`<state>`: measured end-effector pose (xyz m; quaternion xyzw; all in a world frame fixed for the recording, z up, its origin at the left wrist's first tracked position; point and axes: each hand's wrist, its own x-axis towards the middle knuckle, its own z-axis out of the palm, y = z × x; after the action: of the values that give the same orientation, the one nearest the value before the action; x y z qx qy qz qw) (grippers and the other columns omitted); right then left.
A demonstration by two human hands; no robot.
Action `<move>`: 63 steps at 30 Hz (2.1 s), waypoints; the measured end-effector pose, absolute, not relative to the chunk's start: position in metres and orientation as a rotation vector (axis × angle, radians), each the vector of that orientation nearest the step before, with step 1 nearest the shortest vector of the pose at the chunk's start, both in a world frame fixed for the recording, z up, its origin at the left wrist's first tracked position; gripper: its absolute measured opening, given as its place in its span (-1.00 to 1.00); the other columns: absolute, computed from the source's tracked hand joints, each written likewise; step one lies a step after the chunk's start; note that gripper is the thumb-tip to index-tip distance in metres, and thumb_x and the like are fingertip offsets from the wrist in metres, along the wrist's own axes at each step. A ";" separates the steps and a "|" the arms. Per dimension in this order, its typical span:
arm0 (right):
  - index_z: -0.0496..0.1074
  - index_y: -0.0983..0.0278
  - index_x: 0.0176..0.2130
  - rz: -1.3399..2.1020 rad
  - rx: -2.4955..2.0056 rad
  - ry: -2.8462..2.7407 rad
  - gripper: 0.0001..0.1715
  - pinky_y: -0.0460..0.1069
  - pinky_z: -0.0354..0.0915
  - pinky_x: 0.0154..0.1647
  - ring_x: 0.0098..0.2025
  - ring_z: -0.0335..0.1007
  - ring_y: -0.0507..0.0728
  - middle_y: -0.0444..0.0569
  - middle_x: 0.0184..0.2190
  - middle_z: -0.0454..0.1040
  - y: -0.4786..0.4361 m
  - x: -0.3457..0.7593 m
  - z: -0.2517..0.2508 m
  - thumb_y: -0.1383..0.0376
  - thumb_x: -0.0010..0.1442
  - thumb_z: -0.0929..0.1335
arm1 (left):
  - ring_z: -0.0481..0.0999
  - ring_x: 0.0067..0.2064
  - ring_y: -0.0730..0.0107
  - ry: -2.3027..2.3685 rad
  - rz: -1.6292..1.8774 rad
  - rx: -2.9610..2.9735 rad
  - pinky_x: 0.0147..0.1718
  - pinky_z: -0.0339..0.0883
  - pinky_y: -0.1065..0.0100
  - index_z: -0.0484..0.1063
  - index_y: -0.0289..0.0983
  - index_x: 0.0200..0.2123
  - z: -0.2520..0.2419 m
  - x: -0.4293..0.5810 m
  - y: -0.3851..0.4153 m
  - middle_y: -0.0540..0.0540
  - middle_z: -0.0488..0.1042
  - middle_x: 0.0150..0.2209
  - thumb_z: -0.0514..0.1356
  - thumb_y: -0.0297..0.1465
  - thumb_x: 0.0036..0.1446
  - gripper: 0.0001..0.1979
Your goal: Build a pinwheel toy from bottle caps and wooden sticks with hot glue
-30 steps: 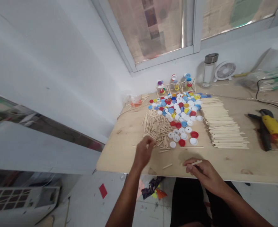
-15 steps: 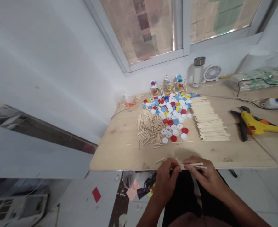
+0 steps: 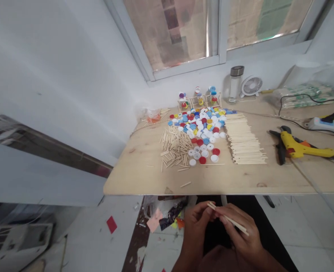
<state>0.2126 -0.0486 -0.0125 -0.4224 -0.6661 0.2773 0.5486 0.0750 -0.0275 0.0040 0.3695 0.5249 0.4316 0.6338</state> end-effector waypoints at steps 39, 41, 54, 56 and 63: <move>0.45 0.28 -0.17 0.377 -0.941 -1.696 -0.65 -0.02 0.32 -0.51 -0.46 0.40 0.09 -0.02 -0.44 0.49 -0.069 0.208 -0.011 0.59 0.10 0.27 | 0.49 -0.29 0.31 1.262 1.124 1.312 -0.27 0.36 0.32 0.51 -0.23 -0.24 -0.006 0.063 -0.048 -0.10 0.53 -0.35 0.11 -0.27 0.18 -0.77; 0.45 0.27 -0.17 0.345 -0.946 -1.703 -0.64 -0.01 0.32 -0.51 -0.47 0.39 0.09 -0.02 -0.43 0.50 -0.067 0.207 -0.010 0.58 0.08 0.28 | 0.50 -0.29 0.30 1.275 1.124 1.338 -0.27 0.38 0.32 0.51 -0.23 -0.22 -0.008 0.061 -0.048 -0.11 0.54 -0.34 0.11 -0.27 0.18 -0.77; 0.43 0.27 -0.03 0.440 -0.984 -1.776 -0.58 -0.02 0.35 -0.47 -0.44 0.42 0.11 0.02 -0.39 0.51 -0.063 0.208 -0.015 0.53 0.16 0.25 | 0.47 -0.33 0.34 1.215 1.184 1.220 -0.30 0.33 0.36 0.53 -0.23 -0.28 0.001 0.061 -0.043 -0.08 0.50 -0.37 0.17 -0.28 0.12 -0.81; 0.40 0.26 0.01 0.504 -0.992 -1.784 -0.56 -0.02 0.36 -0.45 -0.43 0.42 0.11 0.02 -0.38 0.50 -0.063 0.210 -0.015 0.53 0.16 0.24 | 0.39 -0.45 0.42 1.147 1.118 1.059 -0.40 0.28 0.41 0.51 -0.27 -0.39 0.002 0.063 -0.037 -0.02 0.42 -0.51 0.18 -0.23 0.10 -0.78; 0.44 0.18 -0.09 0.674 -0.987 -1.694 -0.63 -0.07 0.40 -0.40 -0.40 0.46 0.09 -0.04 -0.38 0.52 -0.064 0.219 -0.013 0.49 0.14 0.29 | 0.25 -0.55 0.51 1.019 1.079 0.815 -0.48 0.16 0.45 0.37 -0.31 -0.60 -0.008 0.069 -0.027 0.05 0.29 -0.65 0.25 -0.12 0.00 -0.63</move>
<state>0.2192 -0.0641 -0.0129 -0.4097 -0.7033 0.2799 0.5091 0.0693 -0.0270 -0.0080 0.3607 0.4508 0.4772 0.6625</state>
